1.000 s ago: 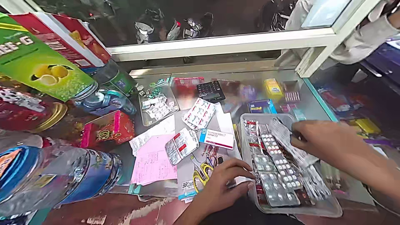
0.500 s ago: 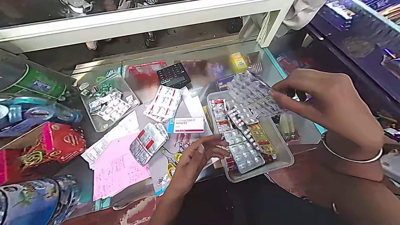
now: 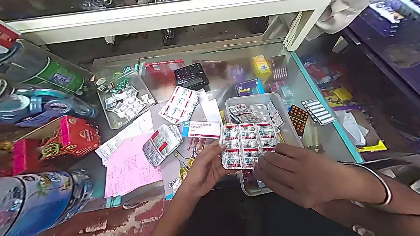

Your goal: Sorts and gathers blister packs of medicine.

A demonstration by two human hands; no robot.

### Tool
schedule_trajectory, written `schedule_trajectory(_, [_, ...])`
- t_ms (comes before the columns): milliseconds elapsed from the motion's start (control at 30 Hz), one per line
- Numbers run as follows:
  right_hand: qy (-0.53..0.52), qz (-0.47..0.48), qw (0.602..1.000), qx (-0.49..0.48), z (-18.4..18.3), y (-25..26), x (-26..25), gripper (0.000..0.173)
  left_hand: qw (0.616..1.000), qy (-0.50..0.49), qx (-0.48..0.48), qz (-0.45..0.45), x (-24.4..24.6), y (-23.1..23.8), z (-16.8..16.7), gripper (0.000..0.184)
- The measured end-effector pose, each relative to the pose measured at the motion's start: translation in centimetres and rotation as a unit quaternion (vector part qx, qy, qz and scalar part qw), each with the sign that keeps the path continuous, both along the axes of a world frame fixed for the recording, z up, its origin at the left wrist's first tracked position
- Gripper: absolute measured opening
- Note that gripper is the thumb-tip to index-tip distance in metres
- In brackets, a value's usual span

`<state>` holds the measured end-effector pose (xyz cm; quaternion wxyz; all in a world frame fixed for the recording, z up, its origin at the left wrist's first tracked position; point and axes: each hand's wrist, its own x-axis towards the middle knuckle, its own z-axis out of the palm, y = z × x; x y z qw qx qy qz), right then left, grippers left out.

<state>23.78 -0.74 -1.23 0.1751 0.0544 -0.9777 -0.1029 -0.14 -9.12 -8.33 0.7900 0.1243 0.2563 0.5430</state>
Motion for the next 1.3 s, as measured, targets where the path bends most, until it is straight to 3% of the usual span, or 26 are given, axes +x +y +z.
schedule_trajectory(167, [0.122,-0.135,0.968,-0.17,-1.0,2.3,2.0,0.024,0.998,0.028,0.042,-0.025,-1.8,-1.5,-0.8,0.028])
schedule_trajectory(300, [0.06,-0.265,0.948,-0.164,-2.2,5.7,2.1,0.028,0.998,0.028,0.051,-0.027,-2.8,-2.6,-1.4,0.028])
schedule_trajectory(500, [-0.05,-0.25,0.936,-0.243,-3.9,6.9,0.6,0.037,0.994,0.041,0.095,-0.023,-3.8,-3.3,-2.2,0.031])
schedule_trajectory(633, [-0.132,-0.225,0.929,-0.263,-4.0,7.6,-1.0,0.058,0.992,0.065,0.105,0.019,-3.7,-3.3,-2.3,0.031])
schedule_trajectory(733, [-0.161,-0.194,0.92,-0.301,-4.0,7.6,-1.8,0.047,0.988,0.094,0.112,0.056,-3.0,-3.0,-1.9,0.032])
schedule_trajectory(833, [-0.079,-0.158,0.946,-0.272,-3.9,7.8,-1.0,0.028,0.979,0.145,0.109,0.09,-2.7,-2.9,-1.8,0.033])
schedule_trajectory(933, [0.041,-0.201,0.953,-0.222,-2.6,7.6,0.3,0.029,0.973,0.17,0.106,0.111,-2.6,-2.9,-1.9,0.033])
schedule_trajectory(1133, [0.25,-0.328,0.889,-0.197,-0.7,5.7,2.9,0.03,0.97,0.181,0.109,0.122,-2.4,-2.5,-1.6,0.033])
schedule_trajectory(1233, [0.322,-0.305,0.876,-0.19,-0.9,4.8,2.8,0.026,0.966,0.192,0.117,0.124,-2.1,-2.3,-1.3,0.033])
schedule_trajectory(1300, [0.312,-0.267,0.895,-0.174,-1.0,3.7,2.0,0.02,0.965,0.2,0.119,0.124,-1.9,-2.1,-1.2,0.034])
